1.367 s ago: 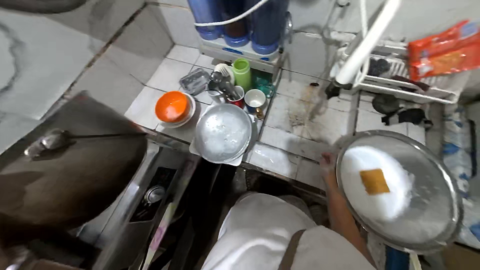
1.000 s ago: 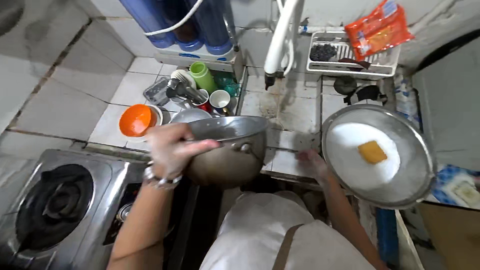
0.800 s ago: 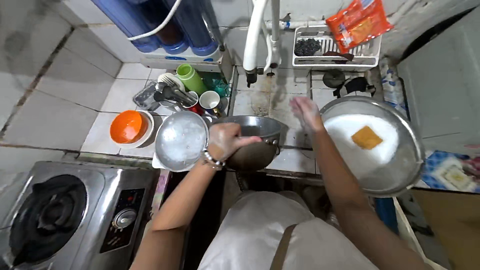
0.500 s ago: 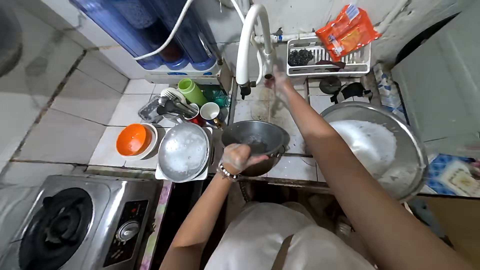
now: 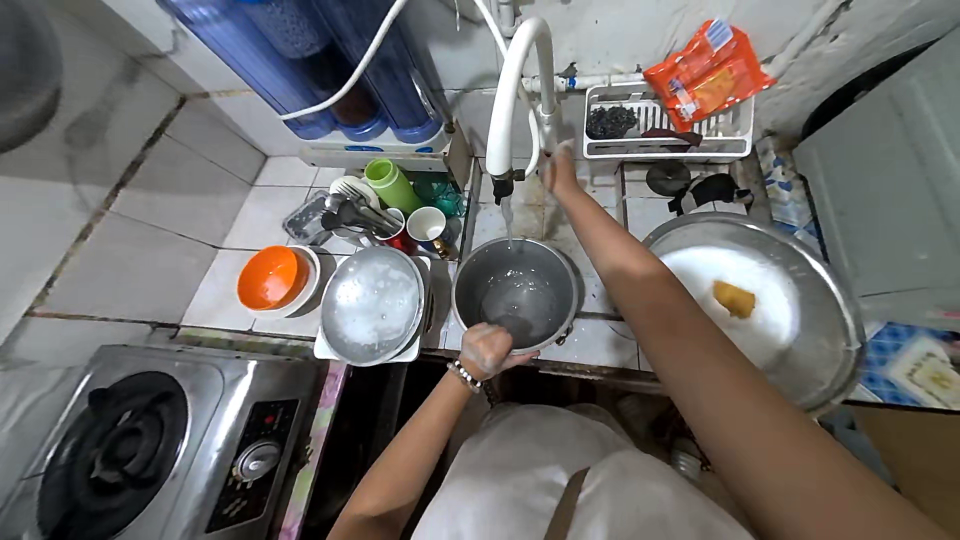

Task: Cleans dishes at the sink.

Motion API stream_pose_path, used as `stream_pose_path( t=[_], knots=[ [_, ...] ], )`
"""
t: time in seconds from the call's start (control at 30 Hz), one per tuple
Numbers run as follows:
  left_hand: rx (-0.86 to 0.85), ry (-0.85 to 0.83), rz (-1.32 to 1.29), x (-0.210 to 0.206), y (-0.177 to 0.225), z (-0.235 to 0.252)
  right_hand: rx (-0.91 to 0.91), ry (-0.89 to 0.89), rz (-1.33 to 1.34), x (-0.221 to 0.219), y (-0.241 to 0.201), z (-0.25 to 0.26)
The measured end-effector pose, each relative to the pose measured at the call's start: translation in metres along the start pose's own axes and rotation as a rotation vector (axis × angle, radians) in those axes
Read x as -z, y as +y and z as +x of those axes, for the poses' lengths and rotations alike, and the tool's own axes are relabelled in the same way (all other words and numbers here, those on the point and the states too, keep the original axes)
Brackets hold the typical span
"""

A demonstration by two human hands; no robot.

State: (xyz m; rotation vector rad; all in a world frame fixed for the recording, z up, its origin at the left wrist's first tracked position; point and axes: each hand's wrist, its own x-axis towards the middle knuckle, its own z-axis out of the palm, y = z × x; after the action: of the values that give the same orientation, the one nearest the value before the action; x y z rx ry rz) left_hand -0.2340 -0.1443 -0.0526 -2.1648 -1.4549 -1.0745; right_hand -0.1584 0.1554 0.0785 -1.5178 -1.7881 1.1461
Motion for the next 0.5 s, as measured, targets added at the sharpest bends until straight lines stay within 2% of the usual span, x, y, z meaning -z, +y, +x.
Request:
stream_pose_path(
  t=[0.07, 0.1, 0.17, 0.23, 0.3, 0.37, 0.43, 0.5],
  knots=[
    [0.036, -0.156, 0.008, 0.005, 0.004, 0.001, 0.011, 0.005, -0.083, 0.001, -0.003, -0.002],
    [0.073, -0.301, -0.010, 0.010, 0.006, 0.005, 0.010, 0.013, -0.117, 0.001, -0.004, -0.002],
    [0.187, -0.689, -0.087, 0.023, 0.008, 0.024, -0.002, 0.022, -0.141, -0.001, -0.006, 0.002],
    [0.308, -1.088, -0.130, 0.030, 0.005, 0.051, -0.014, 0.022, -0.036, 0.000, 0.001, 0.005],
    [0.422, -1.372, -0.145, 0.030, 0.005, 0.076, 0.030, -0.032, 0.126, 0.003, 0.021, -0.006],
    [0.544, -1.525, -0.170, 0.028, 0.007, 0.088, 0.051, -0.173, 0.107, 0.008, 0.052, -0.046],
    [0.676, -1.615, -0.235, 0.027, 0.007, 0.094, 0.007, -0.295, -0.058, 0.010, 0.083, -0.094],
    [0.804, -1.694, -0.268, 0.028, 0.006, 0.104, -0.063, -0.390, -0.245, 0.010, 0.097, -0.123]
  ],
)
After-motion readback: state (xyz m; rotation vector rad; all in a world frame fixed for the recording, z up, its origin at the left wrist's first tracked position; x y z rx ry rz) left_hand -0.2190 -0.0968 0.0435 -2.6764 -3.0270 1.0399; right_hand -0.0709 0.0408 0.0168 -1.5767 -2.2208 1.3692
